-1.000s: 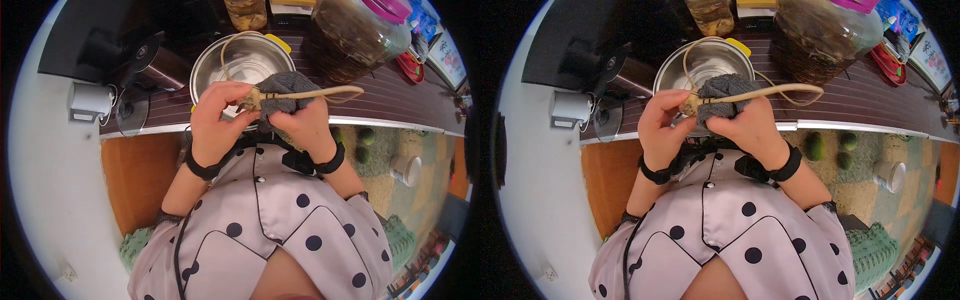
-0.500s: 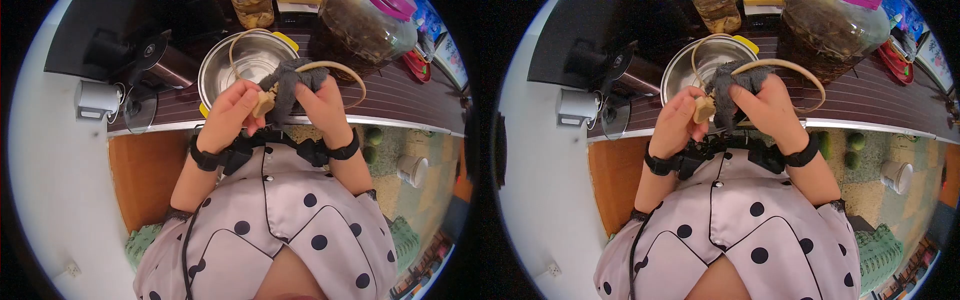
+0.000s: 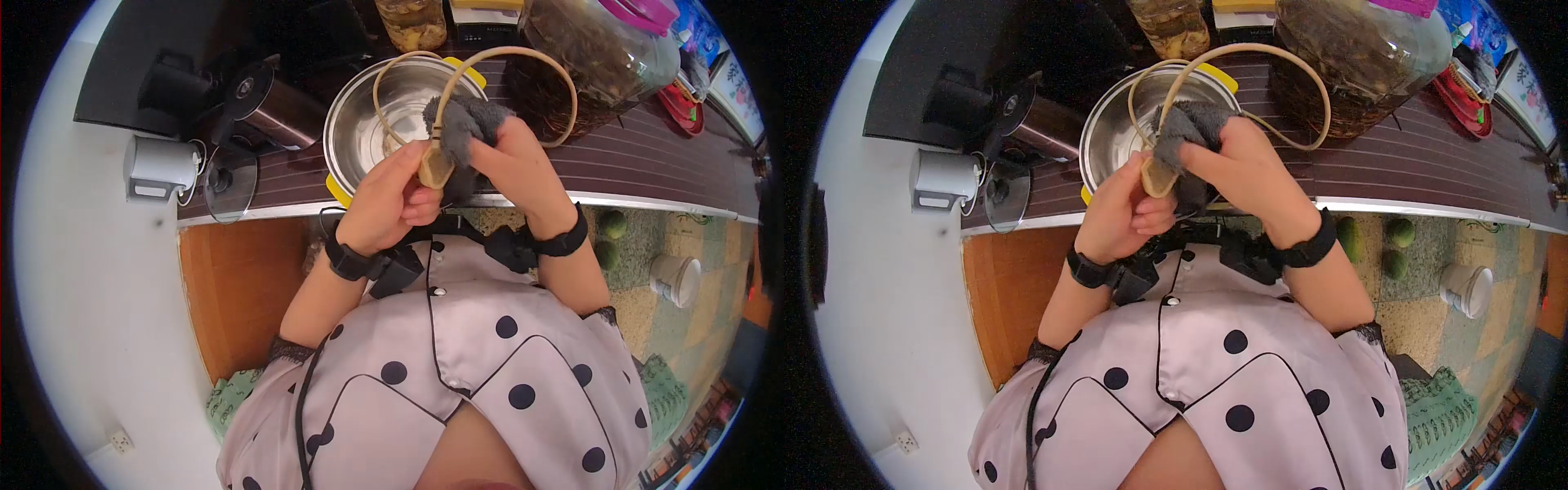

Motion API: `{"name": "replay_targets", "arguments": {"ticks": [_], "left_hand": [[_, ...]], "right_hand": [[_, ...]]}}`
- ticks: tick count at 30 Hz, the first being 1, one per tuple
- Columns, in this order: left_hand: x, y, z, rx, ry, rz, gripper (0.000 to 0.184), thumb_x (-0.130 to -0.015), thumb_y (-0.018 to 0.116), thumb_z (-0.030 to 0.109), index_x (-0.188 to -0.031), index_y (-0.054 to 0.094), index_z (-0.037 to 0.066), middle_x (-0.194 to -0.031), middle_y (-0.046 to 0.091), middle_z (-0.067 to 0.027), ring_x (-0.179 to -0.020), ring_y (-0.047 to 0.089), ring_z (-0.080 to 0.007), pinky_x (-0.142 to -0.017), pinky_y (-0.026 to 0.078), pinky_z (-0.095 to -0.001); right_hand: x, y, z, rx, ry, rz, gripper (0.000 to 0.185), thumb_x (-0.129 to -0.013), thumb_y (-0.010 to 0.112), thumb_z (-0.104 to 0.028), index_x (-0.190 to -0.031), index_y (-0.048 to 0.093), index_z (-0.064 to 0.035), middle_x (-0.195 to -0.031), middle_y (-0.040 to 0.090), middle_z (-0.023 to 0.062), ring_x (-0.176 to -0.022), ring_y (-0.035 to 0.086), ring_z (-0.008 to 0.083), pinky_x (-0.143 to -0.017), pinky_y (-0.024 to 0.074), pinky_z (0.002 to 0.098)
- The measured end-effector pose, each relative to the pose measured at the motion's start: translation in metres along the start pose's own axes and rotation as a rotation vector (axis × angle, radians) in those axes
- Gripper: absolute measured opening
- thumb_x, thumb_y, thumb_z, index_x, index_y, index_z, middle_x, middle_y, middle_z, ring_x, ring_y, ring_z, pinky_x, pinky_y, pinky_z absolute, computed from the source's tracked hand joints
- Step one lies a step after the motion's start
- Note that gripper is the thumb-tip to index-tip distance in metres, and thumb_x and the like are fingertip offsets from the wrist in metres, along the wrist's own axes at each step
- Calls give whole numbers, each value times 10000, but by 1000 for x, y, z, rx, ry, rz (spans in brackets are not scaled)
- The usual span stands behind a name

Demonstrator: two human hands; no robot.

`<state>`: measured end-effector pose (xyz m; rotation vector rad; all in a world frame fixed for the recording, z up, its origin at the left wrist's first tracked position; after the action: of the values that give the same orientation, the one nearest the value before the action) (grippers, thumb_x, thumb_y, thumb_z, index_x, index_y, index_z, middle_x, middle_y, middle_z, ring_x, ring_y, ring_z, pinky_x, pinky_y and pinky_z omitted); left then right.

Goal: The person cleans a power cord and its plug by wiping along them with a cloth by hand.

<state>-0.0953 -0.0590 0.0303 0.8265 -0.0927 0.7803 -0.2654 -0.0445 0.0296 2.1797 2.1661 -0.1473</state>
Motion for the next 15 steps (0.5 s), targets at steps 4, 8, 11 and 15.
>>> {"name": "replay_targets", "arguments": {"ticks": [4, 8, 11, 15], "left_hand": [[-1, 1, 0, 43, 90, -37, 374, -977, 308, 397, -1091, 452, 71, -593, 306, 39, -470, 264, -52, -434, 245, -189], [-2, 11, -5, -90, 164, 168, 409, -980, 301, 400, -1178, 428, 65, -632, 303, 48, -499, 257, -45, -445, 241, -185], [-2, 2, -10, -89, 246, 56, 329, -981, 347, 350, -1103, 441, 59, -657, 324, 24, -531, 270, -55, -461, 248, -192], [-4, 11, -16, -136, 244, 43, 341, -977, 349, 374, -1095, 438, 67, -657, 316, 27, -529, 255, -52, -461, 233, -186]], "right_hand": [[9, 8, 0, -58, -20, -42, 246, -731, 656, -151, -883, 612, 37, -724, 613, 70, -668, 529, 109, -632, 459, 290], [9, 9, -10, 129, -77, -44, 262, -712, 678, -156, -881, 606, 31, -694, 613, 112, -618, 554, 178, -616, 465, 316], [9, 16, -13, 128, -135, 54, 248, -731, 673, -163, -877, 608, 27, -677, 602, 152, -589, 555, 246, -600, 464, 338], [6, 21, -5, 195, -224, 263, 222, -758, 658, -162, -871, 603, 22, -701, 600, 166, -606, 553, 262, -613, 461, 344]]}}
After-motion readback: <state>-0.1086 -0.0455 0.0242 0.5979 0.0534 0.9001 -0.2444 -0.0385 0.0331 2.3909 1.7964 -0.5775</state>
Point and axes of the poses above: each hand's wrist, its own x-axis away from the middle knuckle, its own y-axis out of the palm, z = x × y, the point moved 1 cm from there along -x, towards the middle knuckle
